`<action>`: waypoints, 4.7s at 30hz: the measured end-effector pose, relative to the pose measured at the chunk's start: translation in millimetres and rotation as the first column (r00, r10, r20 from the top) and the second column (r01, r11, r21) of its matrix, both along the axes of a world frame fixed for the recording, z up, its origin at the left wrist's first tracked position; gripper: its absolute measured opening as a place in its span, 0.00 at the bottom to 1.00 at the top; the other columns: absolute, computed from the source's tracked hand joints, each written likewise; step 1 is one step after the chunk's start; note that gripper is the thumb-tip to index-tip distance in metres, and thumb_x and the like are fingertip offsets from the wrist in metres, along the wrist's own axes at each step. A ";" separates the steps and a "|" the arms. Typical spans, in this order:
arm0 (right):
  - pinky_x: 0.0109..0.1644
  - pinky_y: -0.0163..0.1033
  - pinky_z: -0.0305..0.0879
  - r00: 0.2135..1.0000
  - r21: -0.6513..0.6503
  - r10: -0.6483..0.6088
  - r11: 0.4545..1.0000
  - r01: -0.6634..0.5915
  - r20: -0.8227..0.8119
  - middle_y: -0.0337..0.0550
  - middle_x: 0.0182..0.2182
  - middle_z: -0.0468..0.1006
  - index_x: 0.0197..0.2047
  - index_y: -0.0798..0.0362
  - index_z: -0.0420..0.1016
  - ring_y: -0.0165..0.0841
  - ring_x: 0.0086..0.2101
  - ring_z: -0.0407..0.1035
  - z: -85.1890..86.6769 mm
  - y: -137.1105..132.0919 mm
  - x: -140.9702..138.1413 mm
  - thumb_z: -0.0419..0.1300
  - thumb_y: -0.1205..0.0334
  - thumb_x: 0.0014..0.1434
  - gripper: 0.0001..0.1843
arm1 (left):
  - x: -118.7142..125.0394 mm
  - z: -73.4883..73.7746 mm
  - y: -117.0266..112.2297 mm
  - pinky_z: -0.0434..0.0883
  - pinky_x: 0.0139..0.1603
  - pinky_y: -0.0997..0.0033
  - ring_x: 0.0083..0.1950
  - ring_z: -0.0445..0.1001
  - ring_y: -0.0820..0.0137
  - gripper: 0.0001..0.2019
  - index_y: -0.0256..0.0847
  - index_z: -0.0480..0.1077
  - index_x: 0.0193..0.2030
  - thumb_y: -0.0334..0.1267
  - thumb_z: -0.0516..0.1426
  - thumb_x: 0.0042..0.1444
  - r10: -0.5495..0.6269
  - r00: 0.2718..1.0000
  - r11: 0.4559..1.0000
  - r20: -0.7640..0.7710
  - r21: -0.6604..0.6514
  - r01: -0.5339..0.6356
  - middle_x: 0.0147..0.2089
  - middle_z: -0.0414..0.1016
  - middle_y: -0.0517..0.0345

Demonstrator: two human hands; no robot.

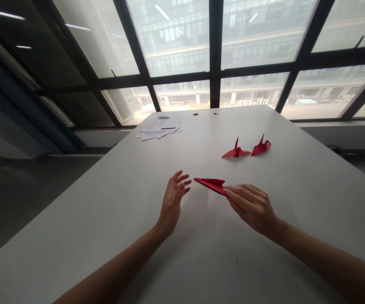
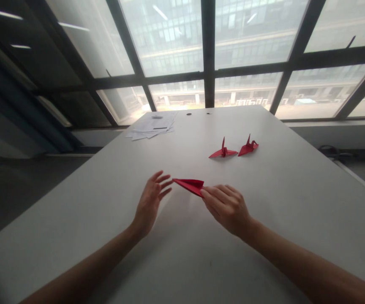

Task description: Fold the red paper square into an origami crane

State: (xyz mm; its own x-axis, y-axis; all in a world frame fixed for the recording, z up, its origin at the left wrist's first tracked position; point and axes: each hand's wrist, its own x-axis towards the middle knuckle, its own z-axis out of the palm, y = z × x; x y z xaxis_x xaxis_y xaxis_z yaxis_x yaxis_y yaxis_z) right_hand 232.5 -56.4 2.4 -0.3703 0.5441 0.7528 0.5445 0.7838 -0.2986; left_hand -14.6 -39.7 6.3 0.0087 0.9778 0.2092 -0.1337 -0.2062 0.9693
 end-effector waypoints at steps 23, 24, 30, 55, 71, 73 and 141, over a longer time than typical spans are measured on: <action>0.51 0.44 0.67 0.976 -0.365 0.015 0.928 0.067 0.215 0.43 0.41 0.77 0.45 0.49 0.77 0.37 0.43 0.68 -20.5 6.1 1.3 0.60 0.69 0.63 0.09 | 2.7 -8.5 -11.0 0.69 0.56 0.59 0.52 0.71 0.63 0.09 0.47 0.75 0.48 0.34 0.60 0.62 0.091 0.373 0.860 -0.923 0.262 0.439 0.51 0.76 0.56; 0.51 0.44 0.66 0.976 -0.364 0.020 0.929 0.063 0.219 0.43 0.41 0.77 0.46 0.49 0.77 0.38 0.43 0.68 -20.2 5.6 0.2 0.61 0.69 0.63 0.10 | 3.1 -7.7 -10.6 0.69 0.57 0.59 0.54 0.71 0.62 0.11 0.48 0.74 0.50 0.33 0.61 0.61 0.108 0.376 0.865 -0.920 0.274 0.420 0.52 0.75 0.56; 0.47 0.42 0.63 0.955 -0.322 0.051 0.946 0.048 0.293 0.43 0.38 0.75 0.38 0.49 0.77 0.37 0.40 0.66 -18.1 2.1 -5.7 0.57 0.71 0.65 0.09 | 1.1 -2.7 -6.3 0.69 0.54 0.57 0.51 0.67 0.61 0.06 0.44 0.73 0.42 0.35 0.63 0.59 0.214 0.396 0.896 -0.893 0.341 0.285 0.49 0.70 0.53; 0.55 0.48 0.58 0.884 -0.341 -0.006 0.921 0.186 0.467 0.52 0.47 0.73 0.60 0.58 0.69 0.43 0.47 0.63 -11.7 6.0 -9.6 0.55 0.70 0.58 0.25 | -2.2 -12.5 1.4 0.65 0.53 0.56 0.51 0.69 0.57 0.17 0.44 0.71 0.56 0.45 0.59 0.62 0.204 0.268 0.971 -0.942 0.229 0.068 0.50 0.73 0.50; 0.55 0.48 0.57 0.894 -0.262 0.008 0.957 0.122 0.448 0.48 0.43 0.73 0.53 0.48 0.75 0.41 0.45 0.63 -10.6 8.4 -5.5 0.57 0.72 0.59 0.20 | -6.6 -15.4 13.8 0.67 0.49 0.59 0.47 0.70 0.60 0.01 0.42 0.73 0.37 0.35 0.61 0.59 0.145 0.386 0.987 -0.911 0.160 0.009 0.41 0.72 0.55; 0.53 0.46 0.57 0.896 -0.229 0.000 0.967 0.113 0.444 0.47 0.42 0.74 0.47 0.48 0.77 0.40 0.44 0.63 -11.0 10.0 -5.8 0.56 0.73 0.60 0.16 | -5.5 -14.5 12.8 0.66 0.49 0.59 0.46 0.70 0.60 0.01 0.42 0.72 0.37 0.34 0.59 0.60 0.159 0.383 0.984 -0.910 0.176 0.010 0.41 0.71 0.55; 0.24 0.33 0.53 0.855 -0.696 -0.321 0.715 -0.063 -0.407 0.32 0.17 0.65 0.25 0.51 0.63 0.28 0.20 0.60 -11.7 10.1 -15.0 0.56 0.62 0.55 0.08 | 16.2 -5.1 -21.1 0.60 0.58 0.57 0.60 0.68 0.60 0.13 0.45 0.71 0.53 0.46 0.59 0.64 0.095 0.248 0.783 -0.964 0.226 0.579 0.59 0.74 0.54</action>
State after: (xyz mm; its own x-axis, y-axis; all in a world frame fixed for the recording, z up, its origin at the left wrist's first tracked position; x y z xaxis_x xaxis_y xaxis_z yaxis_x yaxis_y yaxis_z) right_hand 217.5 -46.3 -9.3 0.0366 0.9754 0.2175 0.2627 0.2006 -0.9438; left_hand 1.6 -60.8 1.2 0.7312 0.6379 0.2419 0.5997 -0.7700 0.2176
